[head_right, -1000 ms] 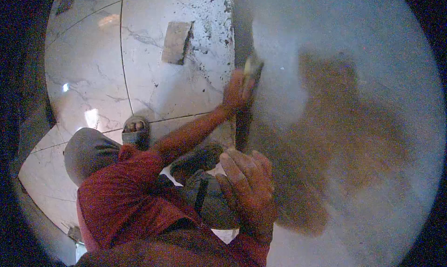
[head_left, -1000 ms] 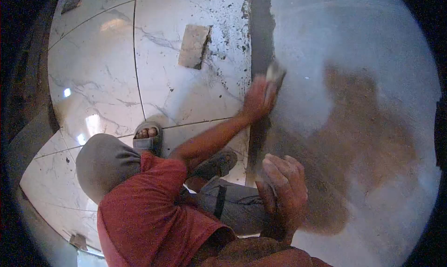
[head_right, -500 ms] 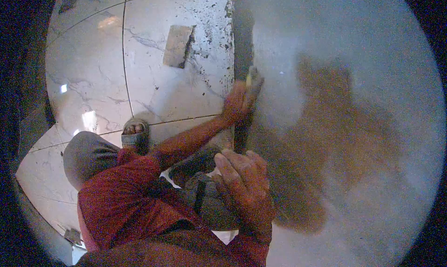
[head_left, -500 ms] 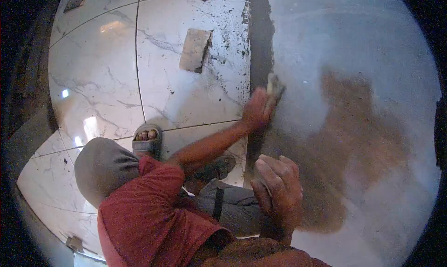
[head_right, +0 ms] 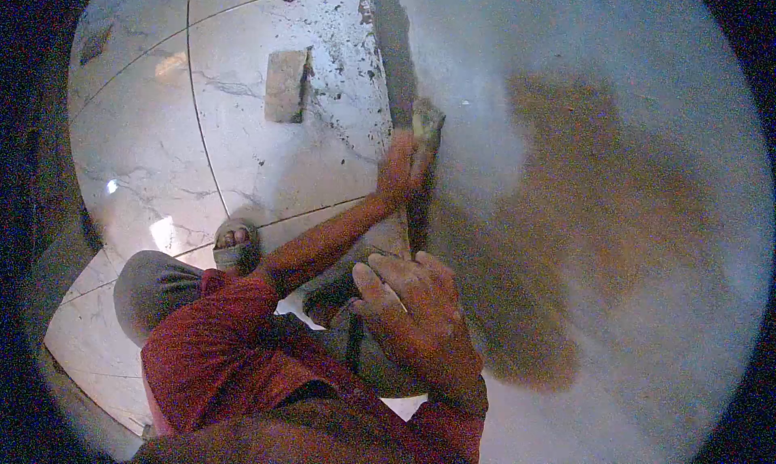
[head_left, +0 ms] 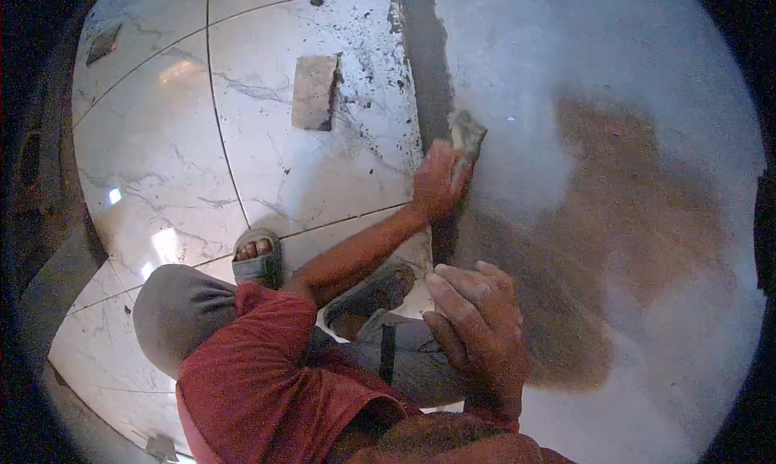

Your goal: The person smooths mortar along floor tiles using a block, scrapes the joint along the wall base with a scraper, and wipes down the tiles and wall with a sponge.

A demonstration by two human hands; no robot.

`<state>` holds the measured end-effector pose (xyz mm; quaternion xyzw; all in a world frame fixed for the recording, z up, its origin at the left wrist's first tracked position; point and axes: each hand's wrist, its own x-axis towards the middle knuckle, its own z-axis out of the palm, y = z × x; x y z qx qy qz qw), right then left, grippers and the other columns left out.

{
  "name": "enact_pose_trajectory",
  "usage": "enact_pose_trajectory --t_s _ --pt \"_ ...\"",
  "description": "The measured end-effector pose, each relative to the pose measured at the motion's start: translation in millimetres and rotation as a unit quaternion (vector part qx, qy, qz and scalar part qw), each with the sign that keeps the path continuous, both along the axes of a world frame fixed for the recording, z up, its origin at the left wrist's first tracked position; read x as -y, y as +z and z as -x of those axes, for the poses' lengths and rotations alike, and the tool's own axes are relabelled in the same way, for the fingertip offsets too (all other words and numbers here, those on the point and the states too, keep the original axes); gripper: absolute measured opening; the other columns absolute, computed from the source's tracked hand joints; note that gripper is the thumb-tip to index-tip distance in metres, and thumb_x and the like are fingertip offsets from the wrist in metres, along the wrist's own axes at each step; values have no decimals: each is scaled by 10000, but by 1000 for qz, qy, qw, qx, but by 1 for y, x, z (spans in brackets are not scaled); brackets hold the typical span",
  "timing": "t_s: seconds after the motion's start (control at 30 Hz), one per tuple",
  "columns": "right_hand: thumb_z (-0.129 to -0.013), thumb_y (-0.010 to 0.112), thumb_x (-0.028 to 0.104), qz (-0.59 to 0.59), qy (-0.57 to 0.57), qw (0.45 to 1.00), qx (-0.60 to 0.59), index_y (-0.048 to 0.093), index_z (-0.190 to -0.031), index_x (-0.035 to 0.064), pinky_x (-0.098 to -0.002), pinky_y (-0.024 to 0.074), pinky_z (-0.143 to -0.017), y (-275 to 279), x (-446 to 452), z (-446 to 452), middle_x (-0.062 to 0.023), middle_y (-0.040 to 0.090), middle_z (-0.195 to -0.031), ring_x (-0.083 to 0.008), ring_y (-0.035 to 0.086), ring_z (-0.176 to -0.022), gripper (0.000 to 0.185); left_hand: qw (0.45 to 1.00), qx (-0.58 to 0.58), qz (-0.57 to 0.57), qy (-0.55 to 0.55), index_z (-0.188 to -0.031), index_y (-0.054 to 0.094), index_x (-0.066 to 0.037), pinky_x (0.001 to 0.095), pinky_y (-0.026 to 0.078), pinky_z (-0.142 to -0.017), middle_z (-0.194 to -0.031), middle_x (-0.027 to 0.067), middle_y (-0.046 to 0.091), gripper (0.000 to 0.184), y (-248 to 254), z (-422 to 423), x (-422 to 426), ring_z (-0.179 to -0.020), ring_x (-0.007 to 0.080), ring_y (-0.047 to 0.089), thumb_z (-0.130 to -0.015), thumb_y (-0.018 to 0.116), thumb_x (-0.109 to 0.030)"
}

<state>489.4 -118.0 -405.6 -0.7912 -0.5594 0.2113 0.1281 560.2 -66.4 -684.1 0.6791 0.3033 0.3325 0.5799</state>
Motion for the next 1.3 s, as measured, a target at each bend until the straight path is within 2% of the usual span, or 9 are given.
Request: enact_pose_trajectory --t_s 0.23,0.47,0.53,0.6,0.73,0.9,1.0,1.1,1.3 --pt "-707 703 129 -16 -15 1000 -2 585 -1056 110 -473 410 -910 12 2 -1 -95 607 -1060 -266 587 -978 369 991 -72 0 114 -1005 453 -28 483 424 -728 -956 231 493 271 -26 -75 -132 -879 421 513 -894 451 -275" --pt "-716 694 120 -15 -15 1000 9 585 -1050 106 -467 415 -911 5 -6 5 -88 607 -1064 -265 584 -981 352 991 -115 -56 -41 -1240 414 -11 464 414 -885 -1126 275 453 482 -80 21 60 -1096 393 458 -870 500 -306" --pt "-717 691 117 -8 -12 1000 0 585 -1047 106 -469 415 -910 3 -4 3 -88 607 -1065 -265 584 -980 347 991 -73 59 -92 -1218 423 8 469 418 -867 -1095 265 462 478 -22 30 47 -1086 390 457 -860 512 -297" --pt "-713 691 111 -9 -25 1000 2 588 -1041 102 -475 412 -910 1 1 3 -90 607 -1062 -270 584 -979 343 996 -23 -84 4 -1136 460 8 482 442 -768 -1006 238 469 392 -11 4 3 -954 401 505 -856 509 -262" --pt "-713 693 115 10 -34 999 25 583 -1046 99 -480 406 -912 9 4 4 -94 607 -1057 -271 585 -977 351 978 -188 14 93 -1034 468 -21 514 435 -674 -946 207 488 262 -27 -67 -112 -809 415 534 -874 474 -229" --pt "-721 691 119 -17 -12 1000 -2 572 -1064 97 -477 400 -920 8 -3 6 -96 607 -1052 -273 588 -973 364 983 -165 74 11 -1055 468 -32 504 442 -720 -990 216 502 278 -61 -11 -20 -883 423 535 -884 468 -252" --pt "-722 692 128 7 -7 1000 -4 572 -1065 96 -476 401 -917 -1 -2 6 -97 607 -1051 -272 588 -974 365 981 -107 -153 46 -1065 468 -25 488 440 -741 -1006 227 498 291 -88 17 67 -926 414 527 -881 476 -250" --pt "-718 696 152 13 -29 999 10 573 -1069 101 -477 402 -914 -4 5 3 -97 607 -1050 -270 587 -976 376 996 -27 -27 84 -1063 471 -12 469 439 -759 -982 225 494 284 -7 3 17 -931 401 515 -863 499 -212" --pt "-697 708 167 -11 -21 1000 -4 570 -1080 113 -482 401 -914 9 5 1 -93 607 -1053 -273 586 -971 411 985 -151 -41 77 -1090 471 -38 485 471 -699 -956 229 494 292 -28 -56 -101 -896 418 528 -869 495 -228"
